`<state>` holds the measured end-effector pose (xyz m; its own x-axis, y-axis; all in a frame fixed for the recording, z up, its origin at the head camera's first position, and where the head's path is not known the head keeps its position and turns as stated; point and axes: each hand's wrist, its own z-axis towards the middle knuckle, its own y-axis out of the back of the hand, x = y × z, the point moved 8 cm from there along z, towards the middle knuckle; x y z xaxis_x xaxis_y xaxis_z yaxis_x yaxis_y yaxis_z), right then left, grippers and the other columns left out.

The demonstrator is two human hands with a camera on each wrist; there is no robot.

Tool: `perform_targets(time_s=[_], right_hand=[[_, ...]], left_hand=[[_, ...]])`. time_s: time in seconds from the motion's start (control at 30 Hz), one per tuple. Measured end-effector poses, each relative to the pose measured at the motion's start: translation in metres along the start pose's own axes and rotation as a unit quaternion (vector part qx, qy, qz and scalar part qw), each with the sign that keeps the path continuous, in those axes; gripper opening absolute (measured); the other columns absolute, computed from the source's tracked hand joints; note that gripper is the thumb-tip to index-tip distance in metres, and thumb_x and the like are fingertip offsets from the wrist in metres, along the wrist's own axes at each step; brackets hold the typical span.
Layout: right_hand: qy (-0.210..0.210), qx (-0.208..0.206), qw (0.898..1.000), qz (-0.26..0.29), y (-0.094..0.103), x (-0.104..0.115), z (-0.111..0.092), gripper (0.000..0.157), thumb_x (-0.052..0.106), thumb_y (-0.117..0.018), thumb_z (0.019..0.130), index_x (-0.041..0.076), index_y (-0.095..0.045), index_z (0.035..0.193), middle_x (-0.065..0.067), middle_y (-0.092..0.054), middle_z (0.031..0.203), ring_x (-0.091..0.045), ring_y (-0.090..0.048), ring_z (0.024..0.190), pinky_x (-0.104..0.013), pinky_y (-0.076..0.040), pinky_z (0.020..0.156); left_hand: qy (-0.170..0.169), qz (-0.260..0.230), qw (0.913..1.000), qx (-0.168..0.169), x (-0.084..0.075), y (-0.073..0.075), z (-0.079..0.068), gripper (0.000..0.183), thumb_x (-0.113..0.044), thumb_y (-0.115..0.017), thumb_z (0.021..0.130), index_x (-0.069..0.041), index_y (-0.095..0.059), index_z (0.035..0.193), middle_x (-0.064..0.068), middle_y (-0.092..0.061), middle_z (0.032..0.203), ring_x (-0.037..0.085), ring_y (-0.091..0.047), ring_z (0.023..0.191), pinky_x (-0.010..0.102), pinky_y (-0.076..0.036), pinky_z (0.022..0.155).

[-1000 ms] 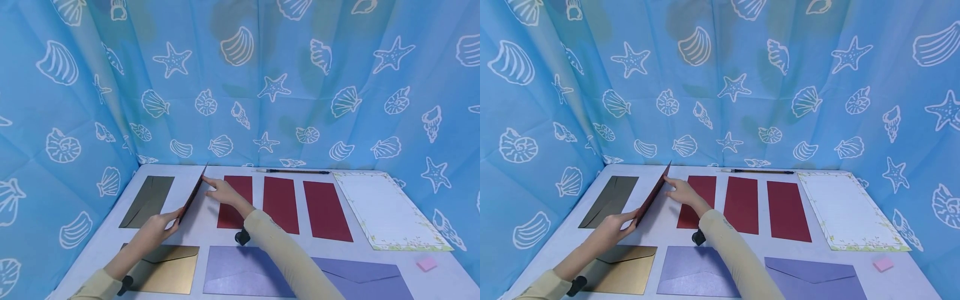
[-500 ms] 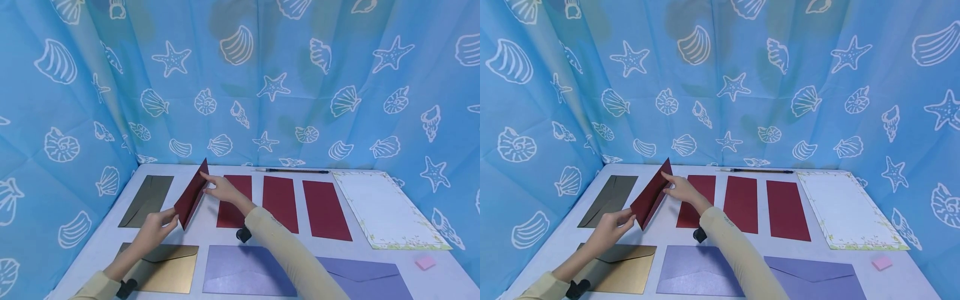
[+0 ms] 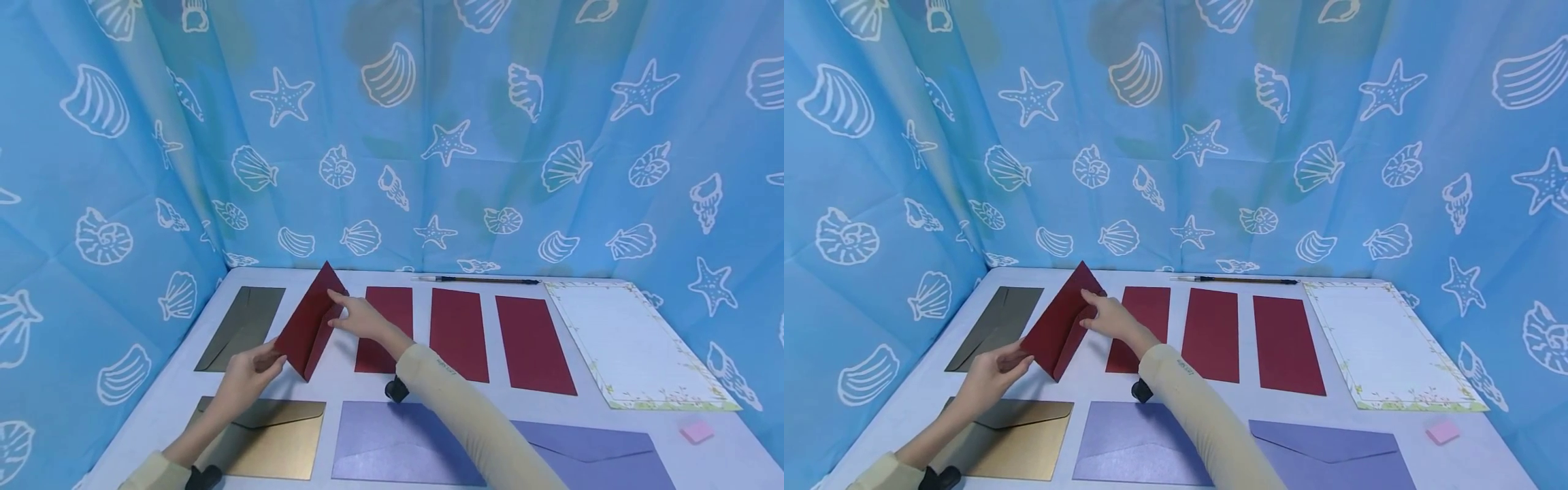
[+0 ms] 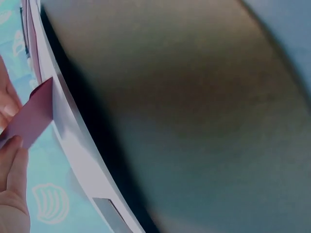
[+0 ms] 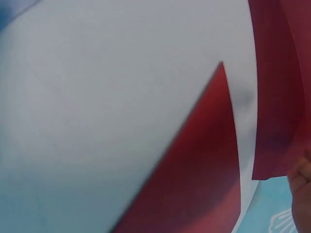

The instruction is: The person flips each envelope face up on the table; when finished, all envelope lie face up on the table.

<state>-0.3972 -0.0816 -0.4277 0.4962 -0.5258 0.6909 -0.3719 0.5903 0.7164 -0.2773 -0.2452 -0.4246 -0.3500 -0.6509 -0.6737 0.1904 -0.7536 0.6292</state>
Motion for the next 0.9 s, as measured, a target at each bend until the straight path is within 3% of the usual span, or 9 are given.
perform_targets(time_s=[0.17, 0.37, 0.63, 0.77, 0.9], right_hand=[[-0.035, 0.022, 0.999, -0.019, -0.012, -0.005, -0.003, 0.071, 0.019, -0.068, 0.091, 0.007, -0.031, 0.151, -0.011, -0.047, 0.145, -0.025, -0.054, 0.12, -0.023, -0.052, 0.079], [-0.039, 0.054, 0.997, -0.04, -0.023, -0.007, -0.007, 0.071, 0.018, -0.07, 0.089, 0.007, -0.034, 0.149, -0.009, -0.049, 0.143, -0.023, -0.053, 0.119, -0.019, -0.049, 0.075], [-0.03, 0.078, 0.993, -0.084, -0.029, -0.011, -0.007, 0.072, 0.017, -0.072, 0.088, 0.008, -0.036, 0.149, -0.006, -0.038, 0.152, -0.022, -0.044, 0.132, -0.015, -0.048, 0.072], [-0.037, 0.09, 0.99, -0.103, -0.029, -0.011, -0.007, 0.072, 0.017, -0.072, 0.088, 0.009, -0.036, 0.149, -0.006, -0.039, 0.151, -0.019, -0.047, 0.126, -0.015, -0.047, 0.068], [-0.049, 0.096, 0.986, -0.127, -0.03, -0.013, -0.005, 0.071, 0.019, -0.072, 0.088, 0.011, -0.036, 0.149, -0.005, -0.042, 0.149, -0.018, -0.048, 0.121, -0.016, -0.048, 0.073]], left_hand=[[0.0, 0.005, 0.9999, -0.012, 0.001, 0.003, 0.001, 0.055, -0.001, -0.074, 0.083, 0.002, -0.054, 0.134, 0.02, -0.068, 0.112, 0.03, -0.07, 0.093, 0.036, -0.056, 0.075], [0.016, 0.008, 0.9997, -0.015, 0.005, 0.004, 0.002, 0.058, 0.0, -0.076, 0.08, 0.003, -0.054, 0.134, 0.022, -0.065, 0.117, 0.034, -0.067, 0.099, 0.038, -0.054, 0.077], [0.067, 0.046, 0.9964, 0.022, 0.024, 0.001, 0.004, 0.055, -0.004, -0.077, 0.08, 0.006, -0.057, 0.129, 0.025, -0.065, 0.113, 0.036, -0.066, 0.1, 0.039, -0.054, 0.08], [0.083, 0.067, 0.9934, 0.044, 0.03, -0.003, 0.004, 0.053, -0.006, -0.077, 0.08, 0.008, -0.058, 0.127, 0.025, -0.067, 0.11, 0.036, -0.067, 0.097, 0.04, -0.056, 0.078], [0.098, 0.081, 0.99, 0.061, 0.032, -0.008, 0.006, 0.051, -0.006, -0.078, 0.079, 0.009, -0.059, 0.125, 0.025, -0.067, 0.108, 0.037, -0.067, 0.097, 0.041, -0.056, 0.078]])
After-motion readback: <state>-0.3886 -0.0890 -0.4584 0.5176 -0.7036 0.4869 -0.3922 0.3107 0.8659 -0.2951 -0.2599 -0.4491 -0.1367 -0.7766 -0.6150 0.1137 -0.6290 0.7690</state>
